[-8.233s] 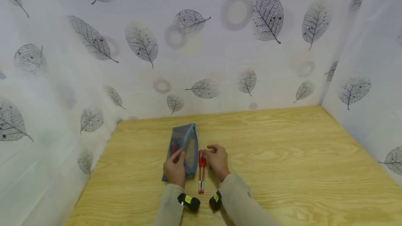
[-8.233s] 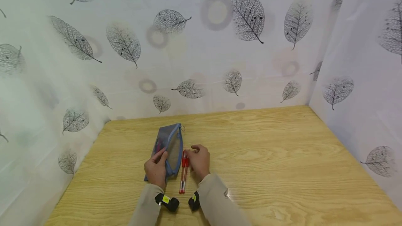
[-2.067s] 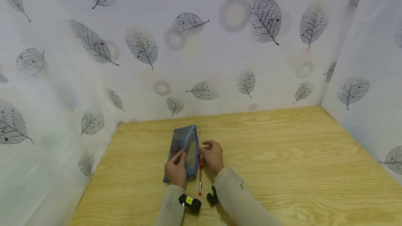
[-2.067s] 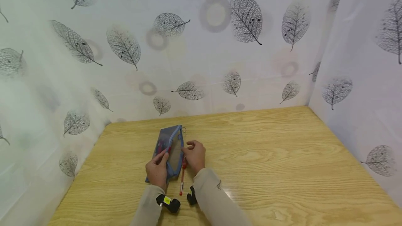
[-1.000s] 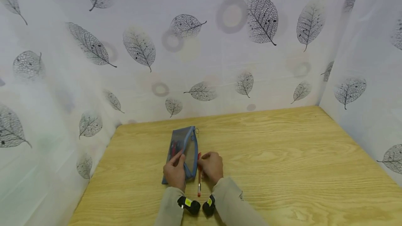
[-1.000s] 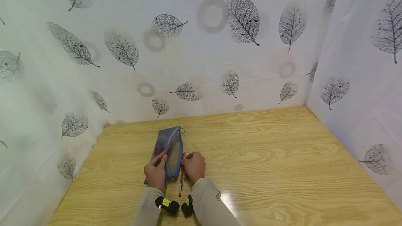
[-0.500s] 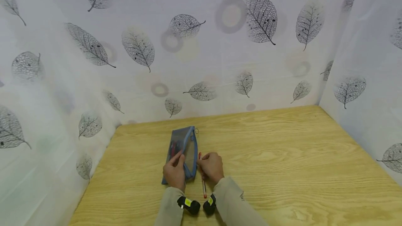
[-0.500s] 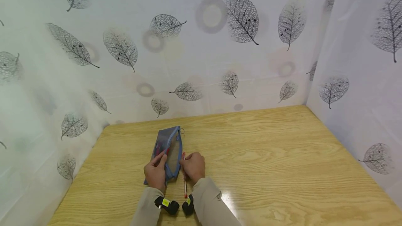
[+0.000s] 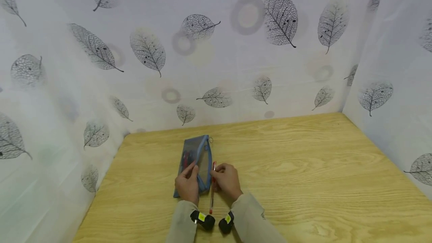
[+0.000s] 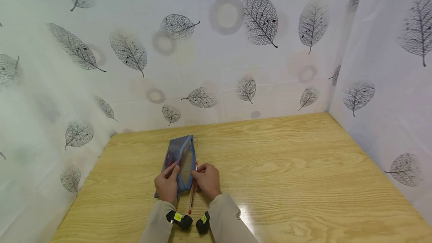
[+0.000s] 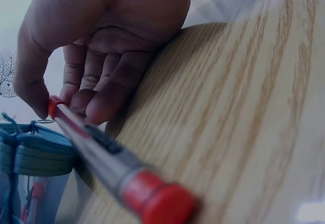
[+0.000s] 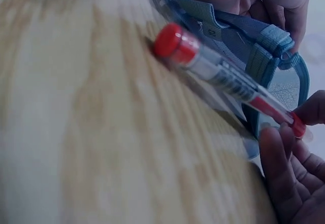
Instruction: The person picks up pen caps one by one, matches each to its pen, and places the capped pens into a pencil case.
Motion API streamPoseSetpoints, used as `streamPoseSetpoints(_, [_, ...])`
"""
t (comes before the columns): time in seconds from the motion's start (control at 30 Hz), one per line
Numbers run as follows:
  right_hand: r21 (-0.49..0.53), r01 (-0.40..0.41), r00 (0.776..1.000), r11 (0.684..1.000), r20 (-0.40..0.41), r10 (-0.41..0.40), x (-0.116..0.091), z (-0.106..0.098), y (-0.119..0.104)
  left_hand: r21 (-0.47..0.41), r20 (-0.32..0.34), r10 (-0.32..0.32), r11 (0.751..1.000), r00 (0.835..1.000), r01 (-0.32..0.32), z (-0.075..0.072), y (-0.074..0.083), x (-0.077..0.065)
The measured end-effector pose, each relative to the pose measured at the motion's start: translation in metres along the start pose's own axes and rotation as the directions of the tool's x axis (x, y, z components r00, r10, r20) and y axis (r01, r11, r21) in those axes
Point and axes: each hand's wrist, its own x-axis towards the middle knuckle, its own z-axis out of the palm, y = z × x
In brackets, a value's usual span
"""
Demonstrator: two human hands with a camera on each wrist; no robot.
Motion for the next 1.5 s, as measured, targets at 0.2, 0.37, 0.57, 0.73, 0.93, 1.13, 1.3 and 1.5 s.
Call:
streamPoseSetpoints(0.2, [0.130, -0.005, 0.998, 0.992, 0.055, -0.002, -0.002, -0.004, 0.000, -0.006, 0.000, 0.000, 1.000, 1.000, 0.000, 0.000, 0.000, -0.001])
streamPoseSetpoints(0.37, [0.144, -0.016, 0.996, 0.989, 0.086, 0.004, 0.000, -0.007, 0.003, -0.008, 0.013, -0.017, 1.000, 1.000, 0.017, -0.001, 0.000, 0.000])
streamPoseSetpoints(0.57, [0.170, -0.005, 0.993, 0.985, 0.117, -0.015, 0.001, -0.011, 0.004, -0.006, 0.021, -0.022, 1.000, 1.000, 0.022, 0.000, -0.001, 0.001])
streamPoseSetpoints(0.73, [0.228, 0.016, 0.990, 0.974, 0.133, -0.047, 0.000, -0.014, 0.005, -0.013, 0.021, -0.025, 1.000, 0.999, 0.025, 0.000, -0.001, 0.001])
streamPoseSetpoints(0.93, [0.290, 0.004, 0.991, 0.957, 0.124, -0.042, 0.006, -0.017, 0.005, -0.025, 0.019, -0.019, 1.000, 1.000, 0.019, -0.001, 0.000, 0.000])
streamPoseSetpoints(1.13, [0.292, 0.048, 0.996, 0.955, 0.063, -0.069, 0.020, -0.021, -0.010, -0.027, 0.016, -0.015, 1.000, 1.000, 0.015, -0.001, 0.002, -0.001])
streamPoseSetpoints(1.3, [0.247, 0.076, 0.997, 0.966, -0.008, -0.076, 0.033, -0.018, -0.025, -0.034, 0.014, -0.019, 0.999, 1.000, 0.019, -0.001, 0.002, -0.001])
streamPoseSetpoints(1.5, [0.196, 0.079, 0.997, 0.977, -0.025, -0.076, 0.043, -0.007, -0.031, -0.035, 0.025, -0.029, 0.999, 0.999, 0.030, 0.000, 0.002, -0.002])
